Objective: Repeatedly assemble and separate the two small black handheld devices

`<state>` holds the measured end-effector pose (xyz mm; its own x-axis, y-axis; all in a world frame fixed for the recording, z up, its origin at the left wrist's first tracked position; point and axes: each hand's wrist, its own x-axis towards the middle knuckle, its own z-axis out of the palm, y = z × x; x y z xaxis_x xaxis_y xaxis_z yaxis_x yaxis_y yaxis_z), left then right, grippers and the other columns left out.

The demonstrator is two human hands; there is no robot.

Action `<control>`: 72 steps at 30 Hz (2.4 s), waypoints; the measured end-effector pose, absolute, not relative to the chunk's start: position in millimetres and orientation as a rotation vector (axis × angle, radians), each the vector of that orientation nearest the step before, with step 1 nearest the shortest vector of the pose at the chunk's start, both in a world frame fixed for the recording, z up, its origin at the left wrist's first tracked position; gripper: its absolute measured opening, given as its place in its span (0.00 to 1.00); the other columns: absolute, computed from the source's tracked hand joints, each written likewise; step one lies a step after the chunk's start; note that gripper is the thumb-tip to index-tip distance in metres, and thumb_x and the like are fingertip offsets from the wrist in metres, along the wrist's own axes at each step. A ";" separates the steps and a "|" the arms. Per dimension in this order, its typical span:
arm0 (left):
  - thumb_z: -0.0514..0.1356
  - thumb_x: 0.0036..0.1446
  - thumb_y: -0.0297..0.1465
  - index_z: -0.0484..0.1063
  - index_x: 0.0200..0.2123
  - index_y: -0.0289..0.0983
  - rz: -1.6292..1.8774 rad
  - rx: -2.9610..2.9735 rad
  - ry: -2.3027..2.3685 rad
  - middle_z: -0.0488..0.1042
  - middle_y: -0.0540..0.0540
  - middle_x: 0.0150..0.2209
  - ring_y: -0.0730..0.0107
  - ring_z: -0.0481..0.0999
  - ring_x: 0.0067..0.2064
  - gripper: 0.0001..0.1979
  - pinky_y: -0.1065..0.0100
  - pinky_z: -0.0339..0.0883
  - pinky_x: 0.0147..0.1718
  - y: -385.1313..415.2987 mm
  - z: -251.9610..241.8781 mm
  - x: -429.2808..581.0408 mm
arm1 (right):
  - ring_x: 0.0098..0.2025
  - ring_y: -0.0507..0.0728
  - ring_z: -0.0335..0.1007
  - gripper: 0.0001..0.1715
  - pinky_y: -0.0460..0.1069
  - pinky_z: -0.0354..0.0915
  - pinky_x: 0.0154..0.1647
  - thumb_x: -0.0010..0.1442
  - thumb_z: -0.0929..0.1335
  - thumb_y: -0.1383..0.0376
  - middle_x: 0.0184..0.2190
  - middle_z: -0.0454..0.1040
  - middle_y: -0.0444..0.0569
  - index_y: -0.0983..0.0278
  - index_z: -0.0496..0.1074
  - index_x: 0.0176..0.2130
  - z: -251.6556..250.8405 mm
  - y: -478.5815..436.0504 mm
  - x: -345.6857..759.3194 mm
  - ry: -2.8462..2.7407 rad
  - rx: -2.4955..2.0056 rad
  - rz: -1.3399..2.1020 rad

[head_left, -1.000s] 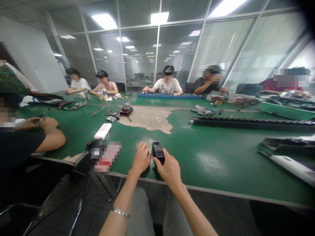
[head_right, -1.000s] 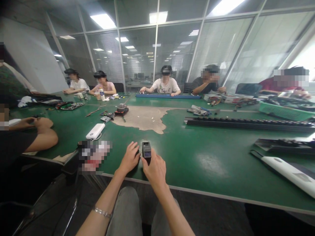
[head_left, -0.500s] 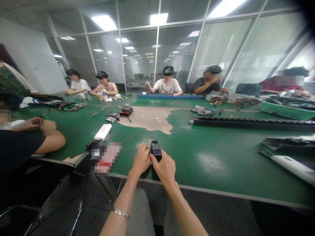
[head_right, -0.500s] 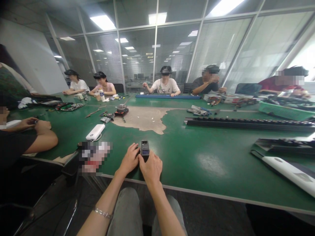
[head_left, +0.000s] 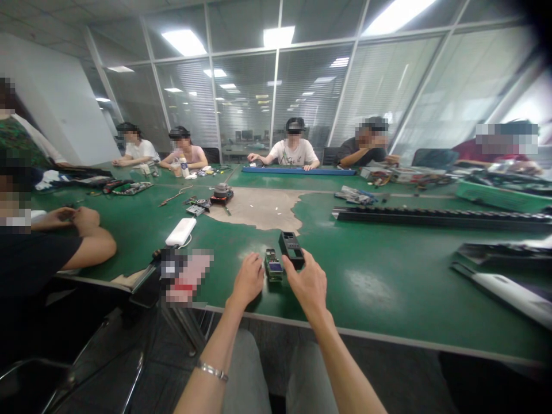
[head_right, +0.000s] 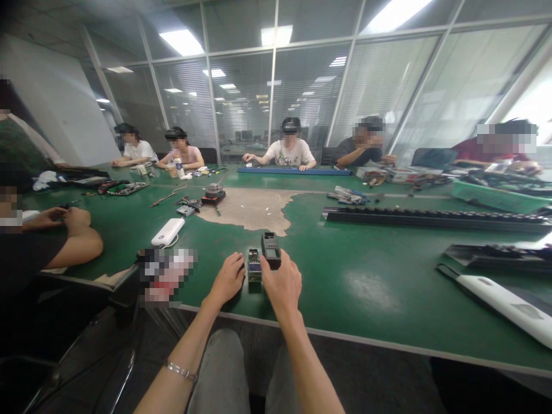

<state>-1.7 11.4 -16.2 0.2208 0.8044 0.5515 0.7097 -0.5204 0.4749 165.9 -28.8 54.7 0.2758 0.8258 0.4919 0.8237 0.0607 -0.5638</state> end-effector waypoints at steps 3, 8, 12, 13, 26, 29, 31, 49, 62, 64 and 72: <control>0.53 0.59 0.26 0.69 0.50 0.33 1.164 2.374 1.486 0.68 0.36 0.55 0.56 0.62 0.60 0.16 0.50 0.57 0.60 10.8 -14.6 -1.1 | 0.43 0.61 0.70 0.30 0.52 0.60 0.42 0.59 0.61 0.47 0.40 0.75 0.54 0.64 0.67 0.51 38.6 -27.9 184.8 -1.475 -1.827 0.009; 0.52 0.60 0.27 0.69 0.50 0.34 1.120 2.389 1.494 0.68 0.37 0.55 0.56 0.63 0.60 0.15 0.50 0.57 0.60 8.7 -9.2 -0.6 | 0.41 0.61 0.69 0.28 0.52 0.60 0.40 0.58 0.62 0.48 0.38 0.75 0.53 0.64 0.67 0.50 16.4 -28.8 200.6 -1.482 -1.906 0.017; 0.53 0.60 0.27 0.70 0.50 0.33 1.088 2.385 1.502 0.68 0.35 0.55 0.55 0.62 0.61 0.15 0.51 0.56 0.60 8.1 -7.0 -0.6 | 0.42 0.62 0.69 0.27 0.52 0.60 0.42 0.58 0.63 0.49 0.39 0.74 0.54 0.65 0.68 0.49 9.8 -30.1 202.8 -1.502 -1.890 -0.026; 0.53 0.59 0.27 0.70 0.50 0.33 1.086 2.381 1.501 0.68 0.35 0.56 0.55 0.62 0.61 0.15 0.51 0.56 0.60 8.0 -6.6 -0.5 | 0.43 0.62 0.69 0.27 0.52 0.60 0.43 0.58 0.62 0.49 0.39 0.74 0.54 0.65 0.68 0.49 8.6 -30.1 203.3 -1.508 -1.888 -0.029; 0.52 0.60 0.26 0.68 0.50 0.32 1.063 2.401 1.545 0.67 0.37 0.56 0.57 0.61 0.61 0.16 0.52 0.56 0.60 5.8 -5.2 0.9 | 0.53 0.66 0.63 0.47 0.56 0.58 0.53 0.56 0.63 0.47 0.53 0.68 0.65 0.75 0.54 0.61 -5.6 -32.0 204.1 -1.510 -1.817 -0.133; 0.51 0.60 0.25 0.68 0.51 0.31 1.082 2.398 1.557 0.67 0.35 0.56 0.57 0.62 0.61 0.16 0.52 0.57 0.60 6.9 -6.7 0.2 | 0.49 0.65 0.67 0.38 0.55 0.60 0.50 0.58 0.63 0.50 0.46 0.72 0.62 0.73 0.61 0.57 -2.8 -33.8 204.3 -1.536 -1.846 -0.114; 0.50 0.61 0.25 0.67 0.51 0.30 1.098 2.400 1.559 0.68 0.35 0.55 0.57 0.63 0.61 0.16 0.52 0.58 0.60 8.0 -8.6 -0.2 | 0.46 0.64 0.68 0.34 0.54 0.61 0.48 0.58 0.63 0.50 0.43 0.74 0.60 0.71 0.64 0.55 3.2 -35.1 202.6 -1.535 -1.860 -0.093; 0.48 0.59 0.22 0.66 0.54 0.31 1.282 2.257 1.557 0.61 0.33 0.60 0.57 0.60 0.63 0.20 0.51 0.58 0.60 19.8 -29.0 -2.6 | 0.40 0.60 0.71 0.25 0.51 0.56 0.43 0.60 0.62 0.51 0.37 0.75 0.54 0.66 0.67 0.49 60.6 -41.0 131.0 -1.682 -1.812 -0.136; 0.48 0.58 0.22 0.65 0.55 0.29 1.230 2.265 1.555 0.61 0.32 0.61 0.57 0.59 0.63 0.22 0.52 0.56 0.61 19.5 -25.1 -3.7 | 0.40 0.60 0.70 0.21 0.51 0.55 0.41 0.60 0.62 0.52 0.34 0.75 0.51 0.64 0.67 0.46 47.2 -46.3 128.3 -1.761 -1.865 -0.114; 0.47 0.58 0.21 0.64 0.56 0.31 1.240 2.275 1.546 0.61 0.34 0.61 0.58 0.58 0.64 0.23 0.52 0.57 0.61 19.0 -24.0 -3.7 | 0.41 0.60 0.71 0.23 0.51 0.55 0.42 0.60 0.62 0.53 0.35 0.75 0.52 0.64 0.66 0.48 40.5 -48.4 128.3 -1.758 -1.874 -0.102; 0.49 0.59 0.24 0.67 0.53 0.31 1.185 2.261 1.577 0.60 0.34 0.62 0.56 0.58 0.64 0.19 0.50 0.56 0.61 15.8 -18.7 -2.9 | 0.53 0.65 0.65 0.39 0.54 0.57 0.49 0.57 0.64 0.49 0.48 0.72 0.62 0.71 0.58 0.58 15.3 -44.1 129.4 -1.685 -1.798 -0.048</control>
<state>-2.9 15.8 -18.7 0.1398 0.8435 0.5187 0.7326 -0.4405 0.5189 129.4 -44.1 15.3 0.1677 0.8752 0.4537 0.8995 0.0525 -0.4337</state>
